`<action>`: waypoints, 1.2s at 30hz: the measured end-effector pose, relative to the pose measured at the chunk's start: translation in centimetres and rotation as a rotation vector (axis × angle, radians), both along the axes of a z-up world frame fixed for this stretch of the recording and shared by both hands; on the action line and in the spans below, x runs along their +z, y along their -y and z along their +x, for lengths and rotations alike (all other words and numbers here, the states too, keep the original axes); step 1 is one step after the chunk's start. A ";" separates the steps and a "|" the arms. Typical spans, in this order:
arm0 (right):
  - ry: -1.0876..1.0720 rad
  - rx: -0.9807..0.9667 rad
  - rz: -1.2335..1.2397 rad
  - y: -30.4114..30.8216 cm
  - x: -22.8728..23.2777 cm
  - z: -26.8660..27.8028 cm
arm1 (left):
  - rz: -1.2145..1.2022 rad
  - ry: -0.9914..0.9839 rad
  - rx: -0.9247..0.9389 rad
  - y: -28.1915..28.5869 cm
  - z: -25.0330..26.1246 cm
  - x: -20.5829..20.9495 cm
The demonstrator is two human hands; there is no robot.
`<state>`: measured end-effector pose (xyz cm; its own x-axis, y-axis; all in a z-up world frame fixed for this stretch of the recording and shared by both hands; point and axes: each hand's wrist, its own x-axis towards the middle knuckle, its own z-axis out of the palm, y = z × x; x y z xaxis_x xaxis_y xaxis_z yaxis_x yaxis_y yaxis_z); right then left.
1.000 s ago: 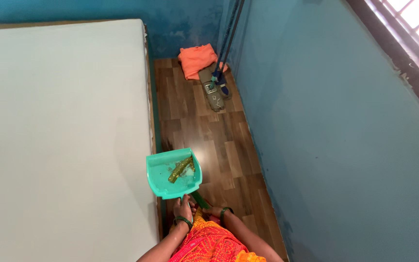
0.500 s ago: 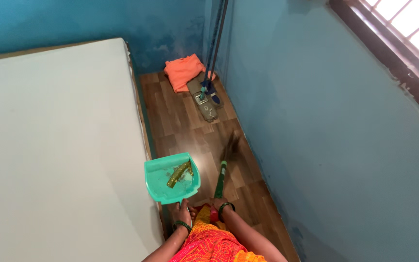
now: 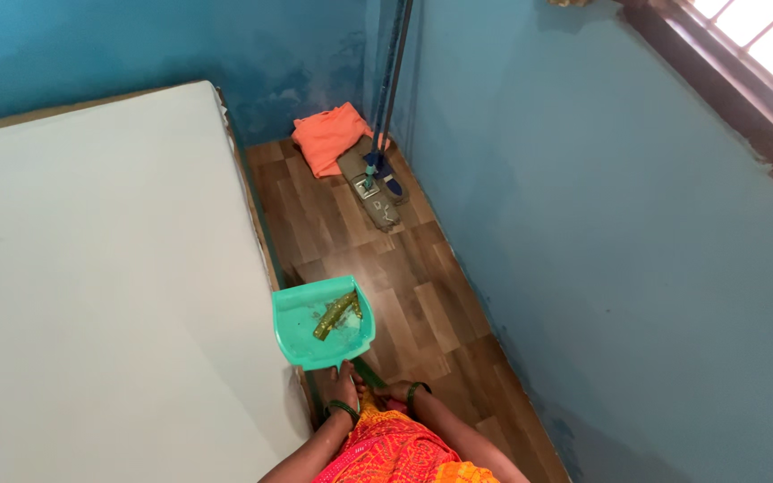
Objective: The person sweeps a wooden floor using a broom and a dustpan. They move around a room with a bed and several plastic chairs, sweeping debris into the dustpan.
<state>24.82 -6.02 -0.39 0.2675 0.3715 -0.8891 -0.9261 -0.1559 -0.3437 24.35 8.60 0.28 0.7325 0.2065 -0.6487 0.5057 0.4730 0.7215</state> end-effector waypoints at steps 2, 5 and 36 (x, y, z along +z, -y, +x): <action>-0.033 -0.021 -0.120 0.4 0.1 0.9 | -0.038 -0.021 0.013 -0.6 0.9 -0.1; 0.009 -0.113 -0.207 0.7 -0.3 1.9 | -0.112 -0.036 0.021 -1.9 2.2 -0.2; -0.006 -0.220 -0.296 -1.1 -1.8 14.7 | -0.008 0.071 0.132 -4.6 12.1 -1.0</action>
<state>39.50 -4.90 -2.21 0.3067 0.0320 -0.9513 -0.9504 -0.0444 -0.3079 36.49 13.21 -0.77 0.7432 0.2993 -0.5983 0.3863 0.5382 0.7491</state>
